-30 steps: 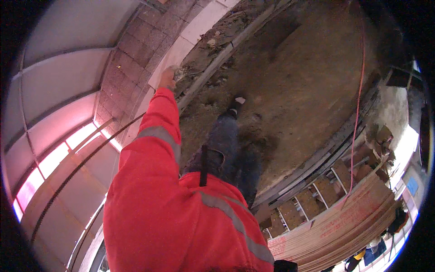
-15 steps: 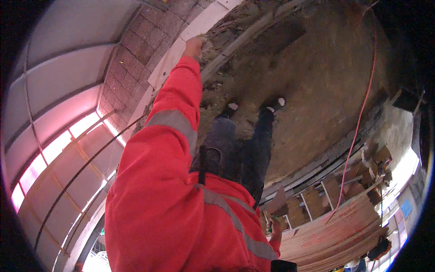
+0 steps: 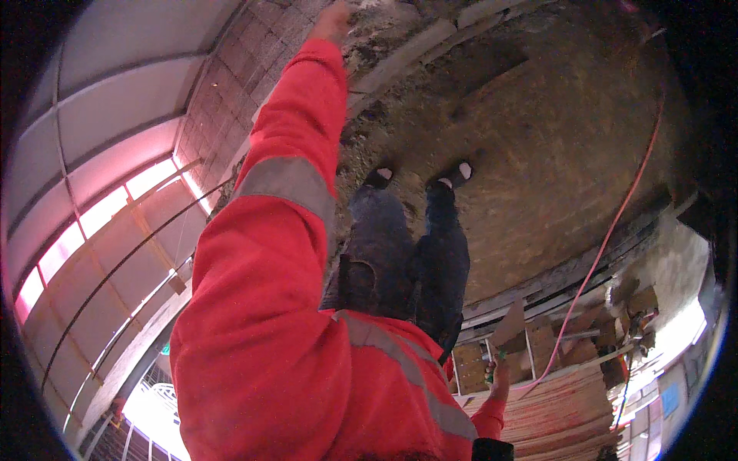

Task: The person scoops wet cement from a pile on the floor using a trowel and applies it to the base of a brick wall. They repeatedly smooth the cement along the wall's edge and later scoop cement from a bag to continue the application.

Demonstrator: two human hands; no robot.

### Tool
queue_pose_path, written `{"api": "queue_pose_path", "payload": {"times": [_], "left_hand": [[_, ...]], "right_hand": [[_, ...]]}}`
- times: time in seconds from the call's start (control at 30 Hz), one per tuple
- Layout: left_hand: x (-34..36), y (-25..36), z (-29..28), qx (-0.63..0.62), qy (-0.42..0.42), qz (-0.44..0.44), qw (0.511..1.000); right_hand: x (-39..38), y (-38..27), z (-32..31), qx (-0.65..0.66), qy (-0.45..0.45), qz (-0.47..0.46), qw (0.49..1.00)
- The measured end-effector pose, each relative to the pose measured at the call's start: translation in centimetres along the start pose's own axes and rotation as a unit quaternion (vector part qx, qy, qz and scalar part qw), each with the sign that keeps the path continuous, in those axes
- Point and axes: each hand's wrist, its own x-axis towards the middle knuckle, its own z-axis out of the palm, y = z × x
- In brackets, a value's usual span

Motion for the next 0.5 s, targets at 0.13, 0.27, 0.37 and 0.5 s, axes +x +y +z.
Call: {"api": "queue_pose_path", "payload": {"times": [0.13, 0.27, 0.37, 0.5], "left_hand": [[-5.6, -0.4, -0.7, 0.271, 0.013, -0.093, 0.958], [-9.9, -6.3, -10.2, 0.640, -0.062, -0.179, 0.745], [-10.0, -9.3, -13.7, 0.634, 0.028, -0.215, 0.742], [-8.7, -11.7, 1.1, 0.579, -0.114, 0.096, 0.802]], "right_hand": [[-1.5, -2.2, -2.4, 0.068, 0.019, -0.020, 0.997], [-1.7, -4.9, -2.7, 0.079, -0.020, -0.029, 0.996], [-1.1, -6.8, -2.3, 0.040, -0.083, 0.041, 0.995], [-7.6, -8.5, -5.3, 0.001, 0.012, -0.028, 1.000]]}}
